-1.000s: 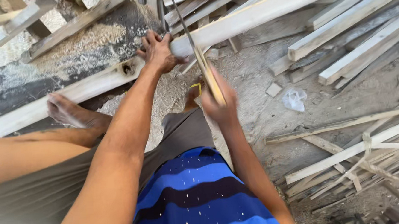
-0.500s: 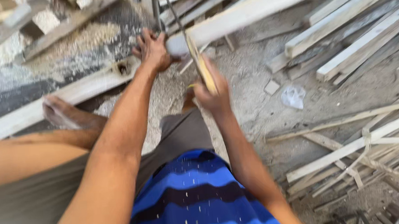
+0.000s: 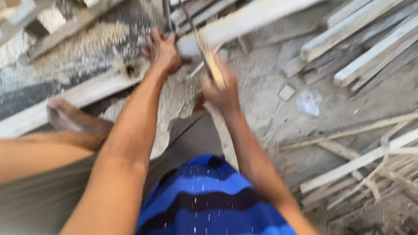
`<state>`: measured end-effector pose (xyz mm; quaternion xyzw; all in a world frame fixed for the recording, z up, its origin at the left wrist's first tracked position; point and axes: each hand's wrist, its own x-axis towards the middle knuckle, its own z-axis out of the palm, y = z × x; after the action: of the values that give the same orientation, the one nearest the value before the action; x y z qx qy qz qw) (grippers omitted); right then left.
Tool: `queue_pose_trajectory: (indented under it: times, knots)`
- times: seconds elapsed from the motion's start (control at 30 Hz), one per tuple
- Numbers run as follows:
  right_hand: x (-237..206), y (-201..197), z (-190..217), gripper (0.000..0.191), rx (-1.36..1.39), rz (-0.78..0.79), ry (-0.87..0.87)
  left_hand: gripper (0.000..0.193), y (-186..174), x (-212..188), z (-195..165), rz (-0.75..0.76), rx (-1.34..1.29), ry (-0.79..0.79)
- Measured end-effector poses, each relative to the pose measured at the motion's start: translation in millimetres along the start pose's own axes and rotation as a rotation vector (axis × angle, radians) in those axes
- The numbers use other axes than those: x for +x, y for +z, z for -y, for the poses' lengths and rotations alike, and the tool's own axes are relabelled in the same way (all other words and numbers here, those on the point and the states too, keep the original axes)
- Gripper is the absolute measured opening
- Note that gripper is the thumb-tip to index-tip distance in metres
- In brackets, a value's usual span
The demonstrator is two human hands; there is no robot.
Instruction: The person selects thin wood strips from a pile and places them on a work surface, measures them with a tape measure, marks them with a pencil, and saws them to length with a hand saw, repeating the measure-mark-cut cycle on successive strips.
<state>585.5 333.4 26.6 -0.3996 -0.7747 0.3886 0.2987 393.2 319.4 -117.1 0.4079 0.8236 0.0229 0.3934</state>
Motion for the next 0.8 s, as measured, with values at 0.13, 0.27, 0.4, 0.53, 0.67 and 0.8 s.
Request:
queue_pose_trajectory:
  times: [0.13,0.27,0.4,0.53,0.67,0.8]
  knots:
    - [-89.4,-98.1,96.9,0.066,-0.079,0.145,0.433,0.088,-8.5,-11.6,-4.1,0.054,-0.050,-0.031]
    - [-33.4,-39.1,50.9,0.065,-0.112,0.105,0.349,0.092,-10.5,-15.6,-1.2,0.109,-0.053,-0.046]
    - [37.9,53.6,-45.6,0.056,-0.001,0.135,0.288,0.098,-8.2,-5.0,0.7,0.032,-0.022,-0.039]
    - [-37.5,-18.6,3.5,0.064,0.050,0.069,0.144,0.115,-15.0,-3.9,-7.1,0.059,-0.011,-0.040]
    - [-109.9,-110.6,93.4,0.064,-0.143,0.178,0.312,0.099,-29.6,-11.5,-14.5,0.204,-0.045,-0.130]
    - [-25.9,-38.1,41.9,0.069,-0.100,0.150,0.423,0.104,-31.1,-15.3,-18.9,0.164,-0.046,-0.109]
